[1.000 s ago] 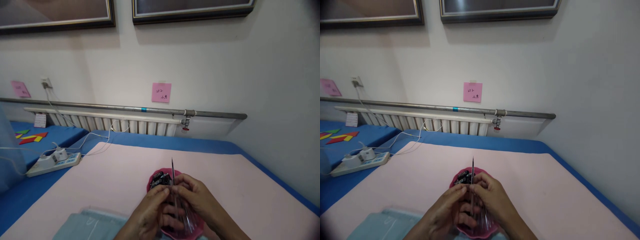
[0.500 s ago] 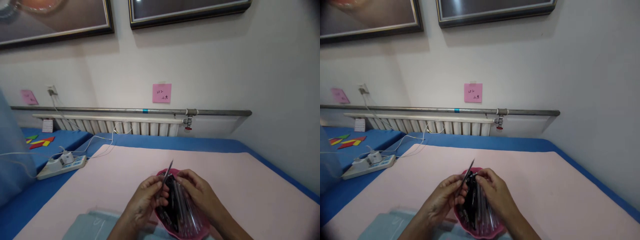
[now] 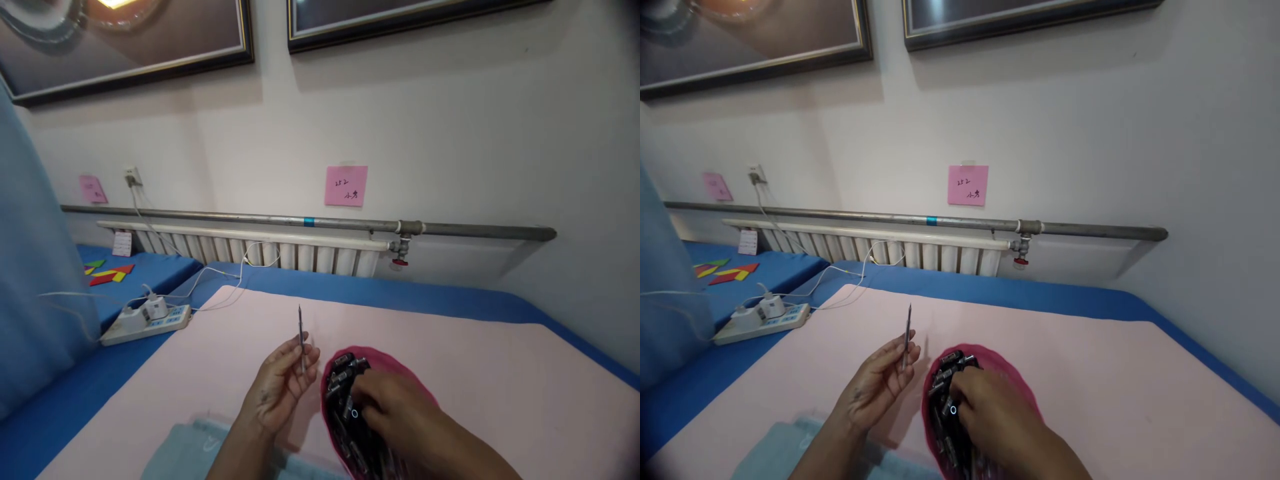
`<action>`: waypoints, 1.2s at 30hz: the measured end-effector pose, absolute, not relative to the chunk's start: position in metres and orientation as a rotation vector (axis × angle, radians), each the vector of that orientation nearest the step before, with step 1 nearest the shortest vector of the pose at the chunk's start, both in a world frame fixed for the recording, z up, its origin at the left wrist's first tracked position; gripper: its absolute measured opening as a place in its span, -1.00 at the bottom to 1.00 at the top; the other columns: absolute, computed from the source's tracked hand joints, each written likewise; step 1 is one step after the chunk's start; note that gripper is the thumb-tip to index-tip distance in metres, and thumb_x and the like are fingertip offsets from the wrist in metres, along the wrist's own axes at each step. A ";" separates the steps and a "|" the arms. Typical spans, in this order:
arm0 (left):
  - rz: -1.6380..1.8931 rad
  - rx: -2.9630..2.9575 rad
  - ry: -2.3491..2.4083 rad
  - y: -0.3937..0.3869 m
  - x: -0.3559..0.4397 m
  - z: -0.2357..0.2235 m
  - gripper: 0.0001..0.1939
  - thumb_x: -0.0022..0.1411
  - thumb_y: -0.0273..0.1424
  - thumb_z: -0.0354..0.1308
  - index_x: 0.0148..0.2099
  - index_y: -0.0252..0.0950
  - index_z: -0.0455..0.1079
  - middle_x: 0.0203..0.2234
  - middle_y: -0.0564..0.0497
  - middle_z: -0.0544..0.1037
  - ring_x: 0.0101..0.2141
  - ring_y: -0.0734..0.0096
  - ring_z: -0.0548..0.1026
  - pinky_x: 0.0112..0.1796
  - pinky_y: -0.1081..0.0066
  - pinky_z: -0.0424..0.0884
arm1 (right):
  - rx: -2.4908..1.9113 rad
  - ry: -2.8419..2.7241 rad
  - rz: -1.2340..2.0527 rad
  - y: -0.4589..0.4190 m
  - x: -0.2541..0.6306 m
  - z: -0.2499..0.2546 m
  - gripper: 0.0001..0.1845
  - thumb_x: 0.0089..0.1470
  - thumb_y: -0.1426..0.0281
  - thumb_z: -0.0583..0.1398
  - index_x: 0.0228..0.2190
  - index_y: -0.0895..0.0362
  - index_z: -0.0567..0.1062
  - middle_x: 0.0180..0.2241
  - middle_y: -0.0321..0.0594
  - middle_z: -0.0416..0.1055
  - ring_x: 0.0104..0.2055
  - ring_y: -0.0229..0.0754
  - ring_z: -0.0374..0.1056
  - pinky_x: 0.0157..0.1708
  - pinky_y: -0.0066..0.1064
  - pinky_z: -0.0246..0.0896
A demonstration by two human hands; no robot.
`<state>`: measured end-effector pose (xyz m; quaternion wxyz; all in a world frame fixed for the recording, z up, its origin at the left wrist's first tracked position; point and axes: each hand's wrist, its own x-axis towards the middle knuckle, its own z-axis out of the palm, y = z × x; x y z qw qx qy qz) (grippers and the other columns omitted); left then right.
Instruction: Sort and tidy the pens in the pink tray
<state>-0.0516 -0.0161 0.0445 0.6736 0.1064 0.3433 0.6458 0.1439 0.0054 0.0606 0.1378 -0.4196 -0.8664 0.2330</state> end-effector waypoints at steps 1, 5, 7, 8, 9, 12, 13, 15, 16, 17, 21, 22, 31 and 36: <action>1.452 0.241 0.777 -0.016 -0.051 0.043 -0.84 0.12 -0.67 0.09 -0.22 -0.45 0.39 -0.45 -0.10 0.54 -0.40 0.42 0.56 -0.45 0.54 0.48 | -1.229 -2.554 0.632 0.005 0.143 0.061 -0.77 -0.19 0.62 0.05 -0.54 0.09 0.41 -0.44 -0.30 0.41 -0.38 -0.22 0.28 -0.39 -0.42 0.08; 1.436 0.264 0.777 -0.015 -0.050 0.038 -0.83 0.09 -0.65 0.14 -0.23 -0.42 0.39 -0.40 -0.11 0.55 -0.32 0.33 0.56 -0.37 0.46 0.50 | -1.262 -2.630 0.606 -0.001 0.141 0.059 -0.80 -0.10 0.59 0.05 -0.48 0.12 0.44 -0.35 -0.21 0.41 -0.31 -0.18 0.29 -0.32 -0.37 0.09; 1.431 0.273 0.779 -0.015 -0.050 0.036 -0.83 0.07 -0.65 0.16 -0.23 -0.42 0.39 -0.40 -0.10 0.55 -0.31 0.31 0.56 -0.35 0.44 0.50 | -1.249 -2.617 0.605 -0.003 0.141 0.056 -0.83 -0.02 0.52 0.06 -0.45 0.13 0.45 -0.33 -0.19 0.41 -0.30 -0.17 0.28 -0.31 -0.35 0.09; 1.431 0.274 0.780 -0.015 -0.049 0.036 -0.82 0.06 -0.65 0.17 -0.24 -0.41 0.39 -0.41 -0.10 0.55 -0.31 0.31 0.56 -0.34 0.44 0.50 | -1.246 -2.608 0.602 -0.004 0.140 0.054 -0.83 0.00 0.51 0.06 -0.44 0.13 0.45 -0.31 -0.18 0.40 -0.30 -0.17 0.28 -0.31 -0.35 0.09; 1.430 0.273 0.782 -0.016 -0.049 0.037 -0.82 0.06 -0.64 0.17 -0.24 -0.41 0.38 -0.42 -0.09 0.55 -0.32 0.31 0.56 -0.34 0.43 0.50 | -1.242 -2.601 0.596 -0.005 0.140 0.052 -0.83 0.00 0.51 0.06 -0.44 0.13 0.45 -0.30 -0.18 0.40 -0.29 -0.17 0.28 -0.30 -0.35 0.09; 1.426 0.271 0.783 -0.017 -0.047 0.038 -0.82 0.05 -0.64 0.18 -0.24 -0.41 0.38 -0.44 -0.08 0.55 -0.32 0.30 0.57 -0.33 0.42 0.50 | -1.250 -2.596 0.562 -0.007 0.137 0.048 -0.80 -0.03 0.56 0.06 -0.43 0.13 0.47 -0.30 -0.17 0.41 -0.28 -0.16 0.28 -0.27 -0.33 0.10; 1.426 0.270 0.779 -0.017 -0.046 0.038 -0.82 0.05 -0.64 0.19 -0.24 -0.41 0.38 -0.44 -0.07 0.55 -0.32 0.29 0.56 -0.32 0.41 0.50 | -1.254 -2.598 0.546 -0.008 0.136 0.048 -0.79 -0.03 0.56 0.06 -0.44 0.13 0.48 -0.30 -0.17 0.41 -0.27 -0.15 0.29 -0.27 -0.33 0.11; 1.421 0.270 0.775 -0.018 -0.045 0.038 -0.81 0.04 -0.63 0.20 -0.24 -0.40 0.37 -0.44 -0.07 0.55 -0.31 0.29 0.56 -0.29 0.38 0.49 | -1.263 -2.608 0.523 -0.009 0.133 0.047 -0.79 -0.02 0.56 0.05 -0.45 0.13 0.48 -0.29 -0.14 0.42 -0.27 -0.13 0.29 -0.28 -0.32 0.12; 1.417 0.271 0.774 -0.018 -0.044 0.038 -0.81 0.03 -0.63 0.20 -0.24 -0.40 0.37 -0.43 -0.07 0.55 -0.31 0.28 0.56 -0.28 0.37 0.49 | -1.272 -2.610 0.515 -0.010 0.133 0.048 -0.79 -0.01 0.54 0.06 -0.46 0.14 0.49 -0.29 -0.13 0.42 -0.27 -0.12 0.29 -0.28 -0.31 0.12; 1.413 0.273 0.773 -0.018 -0.044 0.037 -0.80 0.02 -0.62 0.21 -0.24 -0.39 0.37 -0.43 -0.07 0.55 -0.31 0.28 0.56 -0.28 0.36 0.49 | -1.273 -2.608 0.506 -0.010 0.132 0.048 -0.80 0.00 0.53 0.06 -0.46 0.14 0.49 -0.29 -0.12 0.42 -0.27 -0.12 0.29 -0.28 -0.31 0.13; 1.435 0.290 0.766 -0.016 -0.048 0.038 -0.79 0.01 -0.62 0.21 -0.25 -0.38 0.36 -0.43 -0.07 0.54 -0.34 0.32 0.56 -0.33 0.39 0.49 | -1.226 -2.516 0.493 -0.007 0.138 0.050 -0.79 0.04 0.50 0.04 -0.42 0.10 0.47 -0.30 -0.18 0.42 -0.25 -0.13 0.30 -0.25 -0.31 0.14; 1.451 0.293 0.773 -0.016 -0.050 0.038 -0.79 0.02 -0.63 0.20 -0.25 -0.38 0.36 -0.43 -0.06 0.54 -0.35 0.33 0.56 -0.34 0.39 0.48 | -1.216 -2.478 0.500 -0.005 0.140 0.050 -0.78 0.05 0.50 0.03 -0.40 0.09 0.47 -0.30 -0.20 0.42 -0.24 -0.13 0.30 -0.24 -0.31 0.14; 1.464 0.349 0.851 -0.015 -0.054 0.038 -0.81 0.08 -0.63 0.12 -0.21 -0.39 0.34 -0.40 -0.08 0.54 -0.37 0.33 0.56 -0.38 0.39 0.49 | -1.233 -2.320 0.562 0.007 0.148 0.054 -0.77 0.08 0.47 0.00 -0.35 0.11 0.46 -0.32 -0.19 0.43 -0.25 -0.13 0.31 -0.21 -0.27 0.18; 1.450 0.381 0.860 -0.017 -0.057 0.038 -0.81 0.10 -0.63 0.10 -0.20 -0.38 0.34 -0.41 -0.07 0.54 -0.37 0.33 0.56 -0.38 0.40 0.49 | -1.162 -2.339 0.819 0.006 0.156 0.066 -0.74 -0.06 0.59 0.02 -0.44 0.09 0.46 -0.36 -0.29 0.43 -0.28 -0.21 0.34 -0.24 -0.36 0.21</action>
